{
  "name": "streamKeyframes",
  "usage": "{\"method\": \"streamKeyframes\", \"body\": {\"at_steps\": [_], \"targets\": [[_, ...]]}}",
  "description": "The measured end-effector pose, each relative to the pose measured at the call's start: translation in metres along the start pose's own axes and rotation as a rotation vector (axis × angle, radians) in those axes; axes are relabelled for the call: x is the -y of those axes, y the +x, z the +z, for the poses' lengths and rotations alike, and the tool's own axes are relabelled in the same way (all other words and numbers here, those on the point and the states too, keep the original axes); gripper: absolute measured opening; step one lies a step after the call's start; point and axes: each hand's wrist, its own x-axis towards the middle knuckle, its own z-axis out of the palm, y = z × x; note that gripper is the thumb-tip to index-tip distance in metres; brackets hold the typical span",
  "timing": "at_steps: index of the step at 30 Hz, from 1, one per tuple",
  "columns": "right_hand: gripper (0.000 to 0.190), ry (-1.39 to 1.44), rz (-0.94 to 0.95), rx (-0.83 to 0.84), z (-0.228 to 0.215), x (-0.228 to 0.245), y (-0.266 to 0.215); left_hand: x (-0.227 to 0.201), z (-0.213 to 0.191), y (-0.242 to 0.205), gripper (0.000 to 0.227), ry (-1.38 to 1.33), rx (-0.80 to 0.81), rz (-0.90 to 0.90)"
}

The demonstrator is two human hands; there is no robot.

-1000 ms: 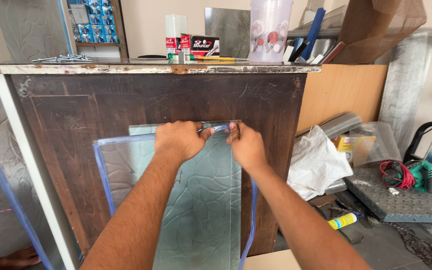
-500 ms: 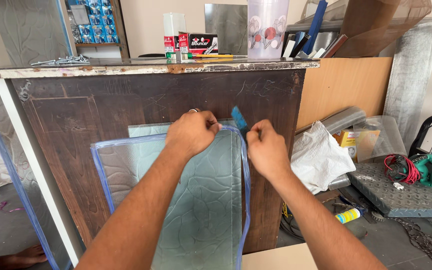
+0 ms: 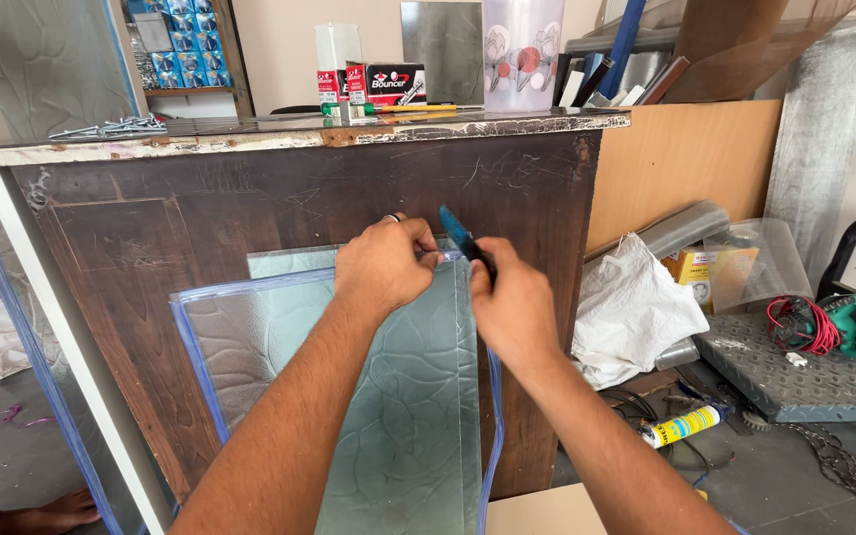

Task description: The person measures and cuts a blue plastic strip to fit the edges of a textured glass panel. They use a utility knife to trim the strip along the glass perimeter and press it into place to create a seal.

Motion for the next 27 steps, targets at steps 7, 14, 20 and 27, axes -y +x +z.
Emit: {"method": "streamKeyframes", "body": {"at_steps": [7, 14, 20, 27], "targets": [[0.027, -0.245, 0.003, 0.031, 0.001, 0.027, -0.017, -0.001, 0.007, 0.0, 0.019, -0.076, -0.065, -0.017], [0.022, -0.243, -0.029, -0.031, 0.011, 0.025, -0.036, -0.001, 0.01, 0.0, 0.02, -0.077, -0.08, -0.032], [0.024, -0.253, -0.04, -0.022, 0.016, 0.019, -0.044, -0.001, 0.008, -0.001, 0.02, -0.072, -0.052, -0.042], [0.024, -0.195, -0.021, -0.027, 0.012, 0.021, -0.045, -0.001, 0.008, -0.002, 0.02, -0.072, -0.049, -0.055]]}}
